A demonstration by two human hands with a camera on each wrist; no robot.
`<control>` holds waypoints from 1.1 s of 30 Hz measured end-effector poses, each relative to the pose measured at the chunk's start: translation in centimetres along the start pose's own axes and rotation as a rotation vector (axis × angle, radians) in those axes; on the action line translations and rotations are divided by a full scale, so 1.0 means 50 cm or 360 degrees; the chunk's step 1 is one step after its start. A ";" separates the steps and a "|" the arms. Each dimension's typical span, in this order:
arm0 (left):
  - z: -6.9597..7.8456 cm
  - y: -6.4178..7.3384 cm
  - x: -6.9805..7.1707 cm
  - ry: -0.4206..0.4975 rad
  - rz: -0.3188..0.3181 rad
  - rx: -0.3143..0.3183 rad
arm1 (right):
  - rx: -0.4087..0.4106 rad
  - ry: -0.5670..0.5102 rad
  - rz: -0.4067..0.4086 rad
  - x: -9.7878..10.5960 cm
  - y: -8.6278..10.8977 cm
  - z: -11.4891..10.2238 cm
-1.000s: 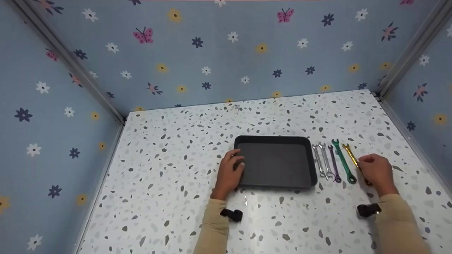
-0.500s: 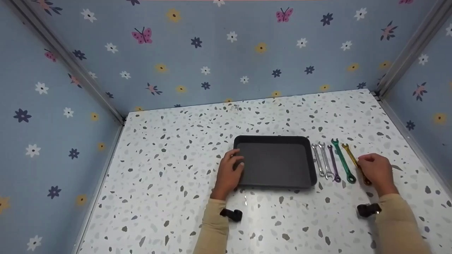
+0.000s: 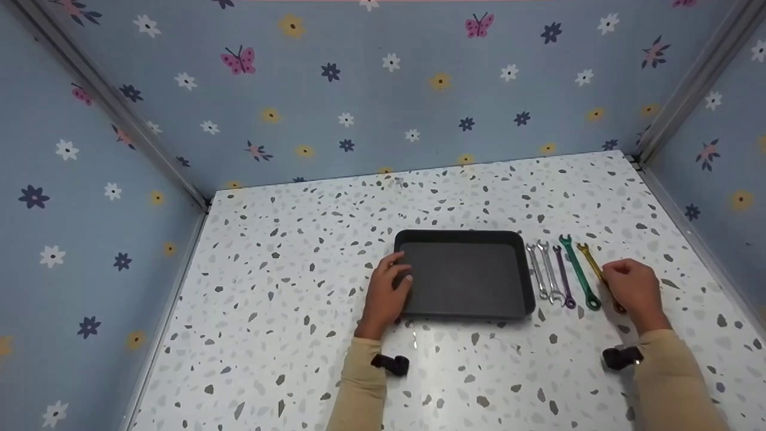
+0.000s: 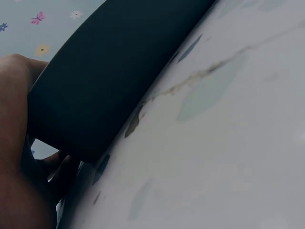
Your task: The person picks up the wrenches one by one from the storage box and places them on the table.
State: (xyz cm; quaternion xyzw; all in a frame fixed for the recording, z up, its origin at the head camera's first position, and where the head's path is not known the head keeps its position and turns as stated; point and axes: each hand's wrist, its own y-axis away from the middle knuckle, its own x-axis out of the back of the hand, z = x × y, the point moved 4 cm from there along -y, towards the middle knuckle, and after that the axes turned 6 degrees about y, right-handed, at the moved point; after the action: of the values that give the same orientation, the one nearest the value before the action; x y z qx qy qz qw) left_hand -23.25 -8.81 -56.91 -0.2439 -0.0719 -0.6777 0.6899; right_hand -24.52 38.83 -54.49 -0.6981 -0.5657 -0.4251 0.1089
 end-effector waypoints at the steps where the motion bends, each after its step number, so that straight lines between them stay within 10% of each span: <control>1: 0.000 0.000 0.000 0.0001 0.0002 0.0003 | -0.0001 0.0010 0.0003 0.000 0.000 0.000; 13: -0.001 0.005 0.008 0.0086 0.0077 0.0010 | 0.0079 0.0044 0.0044 -0.012 0.010 -0.028; 33: 0.000 0.008 0.026 0.0176 0.0284 0.0048 | 0.0568 0.0096 0.0121 -0.058 0.065 -0.095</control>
State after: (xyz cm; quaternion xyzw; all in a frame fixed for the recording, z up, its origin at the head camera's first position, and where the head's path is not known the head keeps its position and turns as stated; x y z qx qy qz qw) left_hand -22.77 -9.99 -56.45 -0.2011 -0.0219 -0.6248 0.7541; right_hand -23.86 32.69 -52.58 -0.6755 -0.6019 -0.3345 0.2639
